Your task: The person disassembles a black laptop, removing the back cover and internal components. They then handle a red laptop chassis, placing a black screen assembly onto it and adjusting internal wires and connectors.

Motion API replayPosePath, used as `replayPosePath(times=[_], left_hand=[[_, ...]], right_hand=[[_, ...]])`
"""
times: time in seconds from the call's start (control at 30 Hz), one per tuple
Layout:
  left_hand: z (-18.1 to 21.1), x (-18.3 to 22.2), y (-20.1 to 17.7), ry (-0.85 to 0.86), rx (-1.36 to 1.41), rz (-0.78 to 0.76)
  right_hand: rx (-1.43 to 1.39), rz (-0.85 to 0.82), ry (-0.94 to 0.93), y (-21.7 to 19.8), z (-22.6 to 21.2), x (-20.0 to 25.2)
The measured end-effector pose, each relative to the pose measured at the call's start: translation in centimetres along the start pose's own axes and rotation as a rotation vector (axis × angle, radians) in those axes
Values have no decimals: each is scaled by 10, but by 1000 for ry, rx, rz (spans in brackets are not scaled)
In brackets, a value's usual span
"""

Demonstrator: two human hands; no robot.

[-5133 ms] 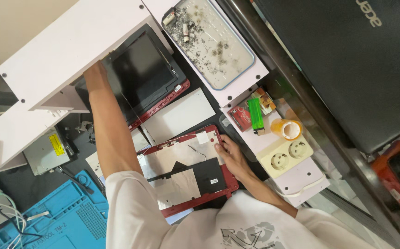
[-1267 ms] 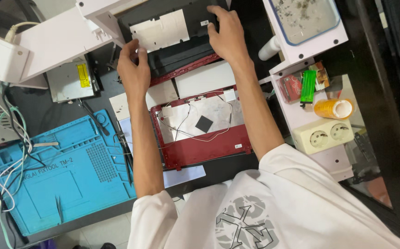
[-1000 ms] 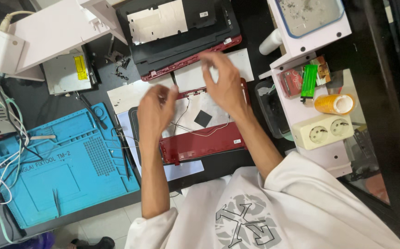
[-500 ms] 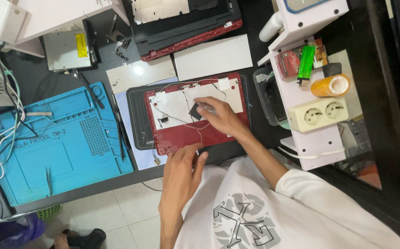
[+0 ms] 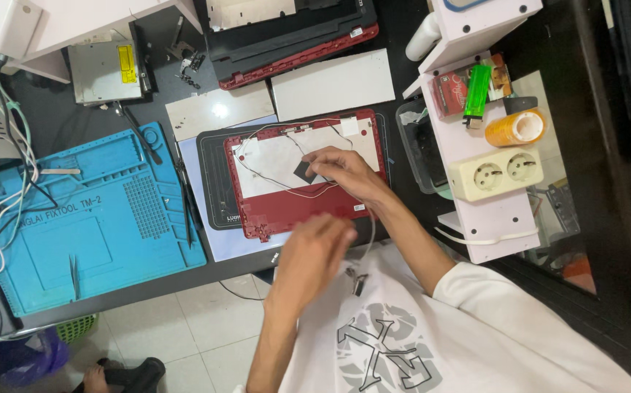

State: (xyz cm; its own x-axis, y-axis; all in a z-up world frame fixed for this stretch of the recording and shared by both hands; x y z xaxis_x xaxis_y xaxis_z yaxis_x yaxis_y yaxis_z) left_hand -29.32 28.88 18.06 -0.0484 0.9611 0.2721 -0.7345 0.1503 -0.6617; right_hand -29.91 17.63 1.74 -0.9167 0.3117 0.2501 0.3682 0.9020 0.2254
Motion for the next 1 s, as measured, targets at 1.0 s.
replayPosePath(times=[1.0], left_hand=[[-229,210,-86,-173,727,1182]], right_hand=[[442,437,29,-60,-30,21]])
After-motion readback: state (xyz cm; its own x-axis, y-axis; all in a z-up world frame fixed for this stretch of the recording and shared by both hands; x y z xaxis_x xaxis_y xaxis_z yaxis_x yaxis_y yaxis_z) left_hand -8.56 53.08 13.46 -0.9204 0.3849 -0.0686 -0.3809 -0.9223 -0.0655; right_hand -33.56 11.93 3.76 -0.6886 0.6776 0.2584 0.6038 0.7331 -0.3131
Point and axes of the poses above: each hand's wrist, its own x-axis away from the middle knuckle, its own y-axis out of the palm, z = x × y, the point moved 10 cm from there along -x, towards the middle knuckle, and after that the axes turned 9 degrees about -z, right-handed, at the moved point
